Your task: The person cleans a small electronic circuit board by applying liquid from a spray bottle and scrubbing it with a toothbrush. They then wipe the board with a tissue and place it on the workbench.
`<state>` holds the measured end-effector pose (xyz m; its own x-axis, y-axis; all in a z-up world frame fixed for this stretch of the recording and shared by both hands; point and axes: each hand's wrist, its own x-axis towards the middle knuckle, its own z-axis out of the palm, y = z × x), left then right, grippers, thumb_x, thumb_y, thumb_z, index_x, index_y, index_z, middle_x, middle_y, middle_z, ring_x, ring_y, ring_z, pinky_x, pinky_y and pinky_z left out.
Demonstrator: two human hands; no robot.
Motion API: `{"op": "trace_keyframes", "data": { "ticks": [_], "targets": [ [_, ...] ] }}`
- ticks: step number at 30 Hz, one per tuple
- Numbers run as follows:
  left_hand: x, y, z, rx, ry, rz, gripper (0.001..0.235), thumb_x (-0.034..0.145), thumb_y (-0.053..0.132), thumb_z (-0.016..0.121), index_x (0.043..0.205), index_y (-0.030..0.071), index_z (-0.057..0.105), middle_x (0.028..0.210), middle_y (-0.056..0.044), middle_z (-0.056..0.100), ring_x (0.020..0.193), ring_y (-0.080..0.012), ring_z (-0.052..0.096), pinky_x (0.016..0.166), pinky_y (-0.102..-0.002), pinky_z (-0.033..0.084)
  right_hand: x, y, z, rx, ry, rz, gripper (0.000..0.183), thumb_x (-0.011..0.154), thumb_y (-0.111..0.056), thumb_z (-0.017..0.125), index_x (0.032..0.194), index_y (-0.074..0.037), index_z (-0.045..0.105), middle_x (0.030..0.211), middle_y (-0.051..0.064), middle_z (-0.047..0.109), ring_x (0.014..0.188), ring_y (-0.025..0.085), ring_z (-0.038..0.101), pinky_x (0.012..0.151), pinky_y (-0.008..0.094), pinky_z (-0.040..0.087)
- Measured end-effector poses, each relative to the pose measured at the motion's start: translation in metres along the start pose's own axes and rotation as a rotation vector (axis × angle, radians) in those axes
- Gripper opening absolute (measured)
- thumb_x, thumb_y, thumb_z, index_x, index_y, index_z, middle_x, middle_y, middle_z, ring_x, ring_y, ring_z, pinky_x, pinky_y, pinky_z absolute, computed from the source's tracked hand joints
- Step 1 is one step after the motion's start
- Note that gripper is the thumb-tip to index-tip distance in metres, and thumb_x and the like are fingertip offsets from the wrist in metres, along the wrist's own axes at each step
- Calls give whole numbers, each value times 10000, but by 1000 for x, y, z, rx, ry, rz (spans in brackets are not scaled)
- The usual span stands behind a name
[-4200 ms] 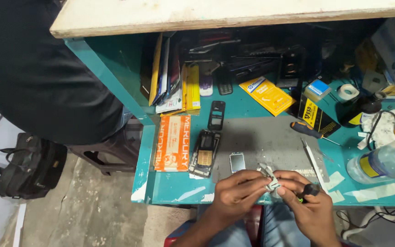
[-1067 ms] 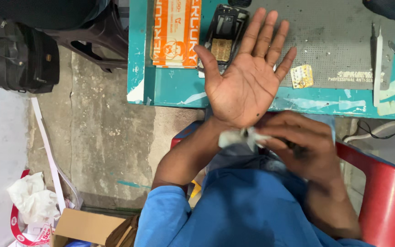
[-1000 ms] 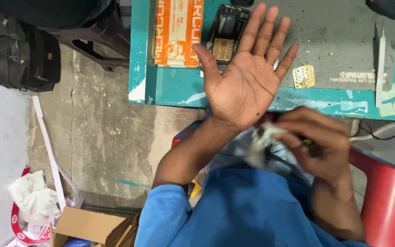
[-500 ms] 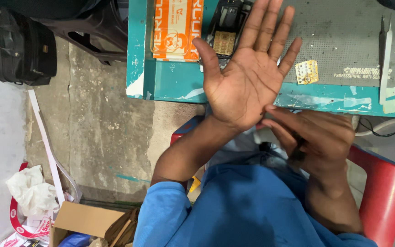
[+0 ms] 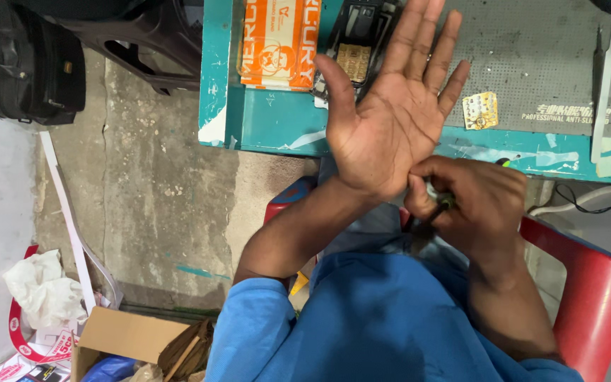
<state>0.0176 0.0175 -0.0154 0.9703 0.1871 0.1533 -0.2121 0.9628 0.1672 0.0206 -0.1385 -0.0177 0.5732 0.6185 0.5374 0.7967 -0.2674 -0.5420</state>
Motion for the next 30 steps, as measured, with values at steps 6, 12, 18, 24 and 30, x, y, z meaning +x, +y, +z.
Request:
{"op": "trace_keyframes", "data": {
  "ticks": [6, 12, 18, 24, 30],
  "targets": [
    [5, 19, 23, -262, 94, 2, 1155, 886, 884, 207, 1692, 65, 83, 1761, -105, 81, 1663, -234, 41, 1347, -460, 69, -14, 16, 10, 453, 156, 398, 96, 1080, -46, 754, 1097, 33, 704, 788, 13, 677, 669, 30, 593, 616, 190, 481],
    [7, 25, 41, -395, 178, -9, 1085, 911, 824, 196, 1653, 39, 96, 1714, -154, 87, 1621, -264, 50, 1306, -480, 59, -29, 20, 6, 649, 133, 504, 94, 1062, -45, 714, 1081, 45, 732, 878, 56, 722, 730, 56, 612, 677, 179, 480],
    [-10, 39, 35, 721, -112, 31, 543, 1163, 502, 382, 1474, 68, 480, 1498, -88, 509, 1449, -232, 411, 1242, -395, 326, -30, 22, -6, 823, 167, 638, 207, 1089, -132, 656, 1076, 55, 744, 920, 74, 738, 807, 99, 646, 805, 218, 506],
    [-17, 50, 29, 1514, -422, 46, 208, 1076, 168, 723, 1282, 140, 705, 1332, -11, 691, 1315, -187, 666, 1098, -329, 563, -39, 28, -9, 938, 234, 589, 228, 1093, -150, 678, 1132, 70, 723, 1034, 96, 734, 899, 115, 664, 847, 226, 517],
    [-15, 41, 37, 1590, -586, 224, 257, 933, 142, 854, 1164, 146, 740, 1298, -8, 679, 1277, -206, 657, 1071, -356, 558, -40, 36, -7, 952, 240, 570, 258, 1076, -164, 706, 1150, 83, 716, 958, 114, 734, 818, 110, 665, 761, 226, 523]
  ]
}}
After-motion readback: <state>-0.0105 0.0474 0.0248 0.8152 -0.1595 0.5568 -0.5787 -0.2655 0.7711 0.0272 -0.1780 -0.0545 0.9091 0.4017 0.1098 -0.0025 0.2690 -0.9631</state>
